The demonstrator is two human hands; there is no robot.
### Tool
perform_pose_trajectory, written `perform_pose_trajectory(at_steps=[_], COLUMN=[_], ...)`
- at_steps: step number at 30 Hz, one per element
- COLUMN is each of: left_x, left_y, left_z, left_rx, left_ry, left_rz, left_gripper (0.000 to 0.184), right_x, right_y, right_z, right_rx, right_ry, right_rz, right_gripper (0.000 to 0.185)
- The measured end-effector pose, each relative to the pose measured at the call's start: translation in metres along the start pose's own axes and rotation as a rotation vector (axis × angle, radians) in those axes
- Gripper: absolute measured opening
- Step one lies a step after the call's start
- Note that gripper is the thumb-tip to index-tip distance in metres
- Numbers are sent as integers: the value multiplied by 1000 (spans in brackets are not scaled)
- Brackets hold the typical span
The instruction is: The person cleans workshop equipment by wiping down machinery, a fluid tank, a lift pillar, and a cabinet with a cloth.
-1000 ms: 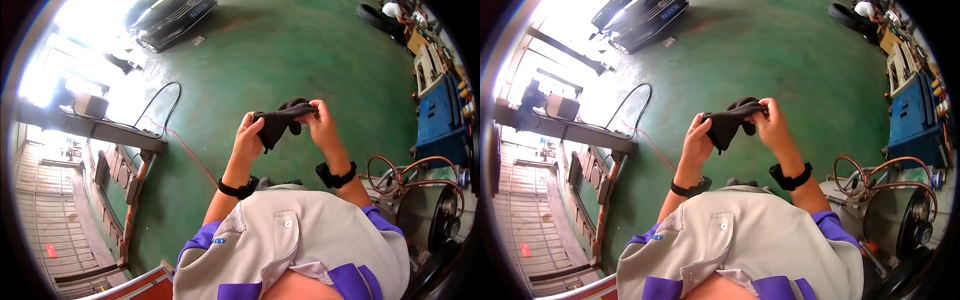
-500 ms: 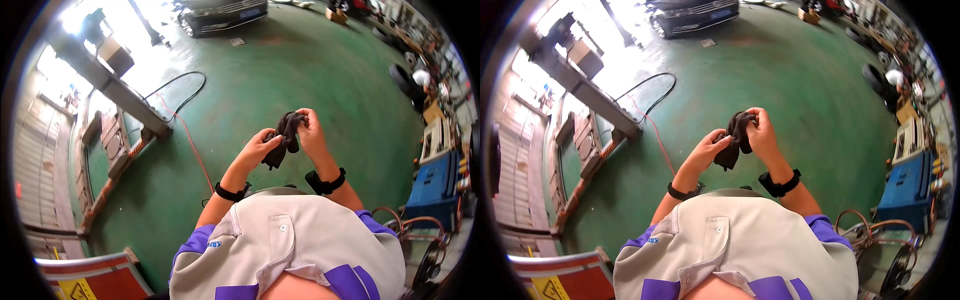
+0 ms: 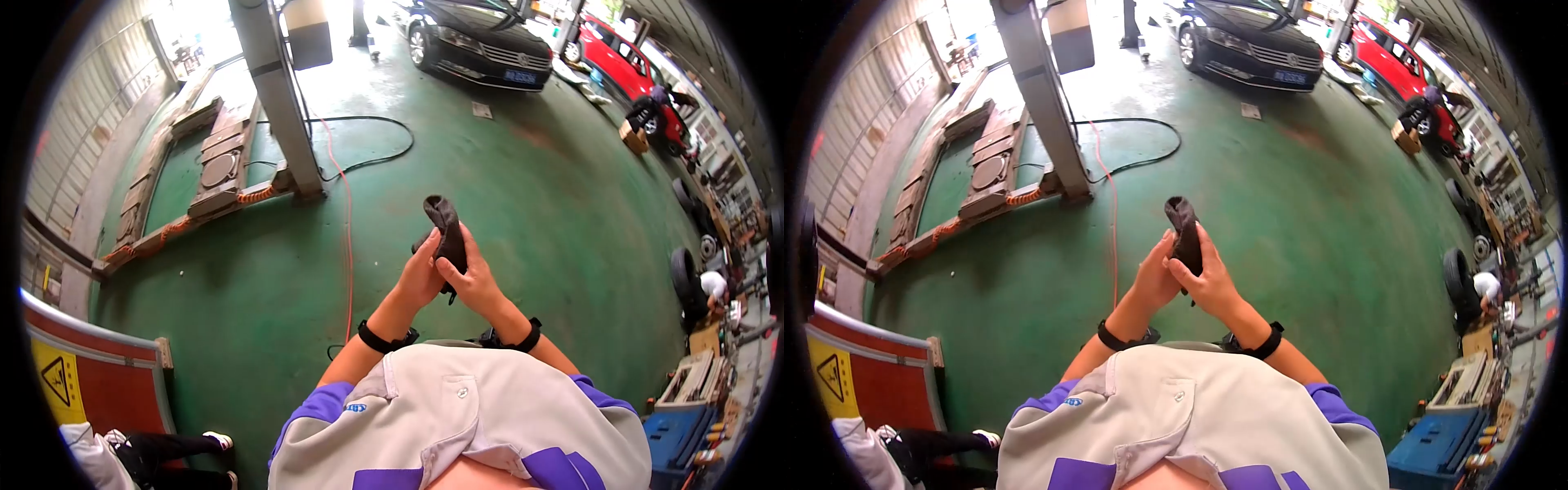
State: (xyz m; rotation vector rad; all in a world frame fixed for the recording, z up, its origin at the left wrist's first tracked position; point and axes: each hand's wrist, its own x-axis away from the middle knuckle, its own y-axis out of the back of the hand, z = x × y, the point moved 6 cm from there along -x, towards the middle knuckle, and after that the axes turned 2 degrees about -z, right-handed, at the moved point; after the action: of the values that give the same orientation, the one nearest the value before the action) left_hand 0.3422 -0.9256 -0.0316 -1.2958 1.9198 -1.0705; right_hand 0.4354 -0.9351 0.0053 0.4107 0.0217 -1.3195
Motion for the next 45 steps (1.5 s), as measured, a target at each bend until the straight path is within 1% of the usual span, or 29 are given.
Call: perform_pose_trajectory(at_steps=[3, 6, 9, 12, 13, 16, 17, 18, 20, 21, 23, 24, 26, 27, 28, 29, 30, 32, 33, 36, 37, 40, 45], left_x=[-5, -19, -39, -71, -83, -134, -151, -170, -197, -215, -243, -248, -258, -258, -260, -262, -265, -269, -270, -274, -276, -279, -292], left_y=[4, 18, 25, 48, 41, 43, 43, 50, 48, 49, 52, 58, 71, 71, 79, 89, 98, 97, 94, 115, 121, 150, 198], left_z=[-22, -38, -58, -69, -78, -92, -95, -99, -109, -114, -120, -123, -133, -138, -143, -151, -160, -184, -194, -224, -234, -258, -322], left_rx=[-33, -134, -324, -346, -347, -541, -599, -679, -841, -957, -1171, -1214, -1308, -1189, -1163, -1141, -1123, -1389, -1517, -1389, -1287, -819, -938], left_ry=[-16, -102, -148, -178, -202, -127, -97, -54, 7, -54, -177, -205, -265, -286, -279, -276, -275, -532, -667, -629, -624, -381, -547], left_rz=[3, -32, -28, -35, -99, -74, -68, -59, -125, -140, -188, -206, -251, -308, -323, -333, -337, -284, -250, -295, -275, -429, -380], left_gripper=[56, 59, 58, 57, 51, 50, 55, 55, 58, 57, 55, 52, 46, 38, 36, 34, 32, 27, 25, 26, 28, 33, 41], right_x=[-29, -61, -89, -132, -148, -193, -205, -221, -253, -269, -296, -303, -320, -327, -336, -340, -347, -362, -372, -403, -412, -437, -503], right_y=[-15, -23, -25, -19, -15, 6, 12, 21, 37, 49, 65, 68, 64, 58, 52, 46, 35, 15, 3, -25, -33, -59, -109], right_z=[-9, -17, -32, -47, -54, -80, -92, -106, -133, -136, -141, -142, -143, -139, -133, -125, -127, -129, -131, -132, -129, -126, -119], right_rx=[-91, -155, -247, -348, -370, -378, -412, -510, -690, -697, -678, -669, -768, -819, -871, -844, -797, -636, -691, -756, -810, -877, -746], right_ry=[29, 70, 78, 93, 91, 77, 56, 33, -22, -50, -39, -38, -117, -147, -171, -198, -165, -51, -68, -146, -157, -214, -112], right_rz=[19, 44, 67, 85, 71, 34, -1, -21, -57, -107, -146, -156, -80, -45, -10, 40, 43, 73, 87, 229, 207, 212, 168], right_gripper=[59, 50, 43, 36, 35, 34, 33, 32, 30, 28, 28, 28, 29, 29, 30, 36, 45, 52, 50, 42, 33, 29, 21])
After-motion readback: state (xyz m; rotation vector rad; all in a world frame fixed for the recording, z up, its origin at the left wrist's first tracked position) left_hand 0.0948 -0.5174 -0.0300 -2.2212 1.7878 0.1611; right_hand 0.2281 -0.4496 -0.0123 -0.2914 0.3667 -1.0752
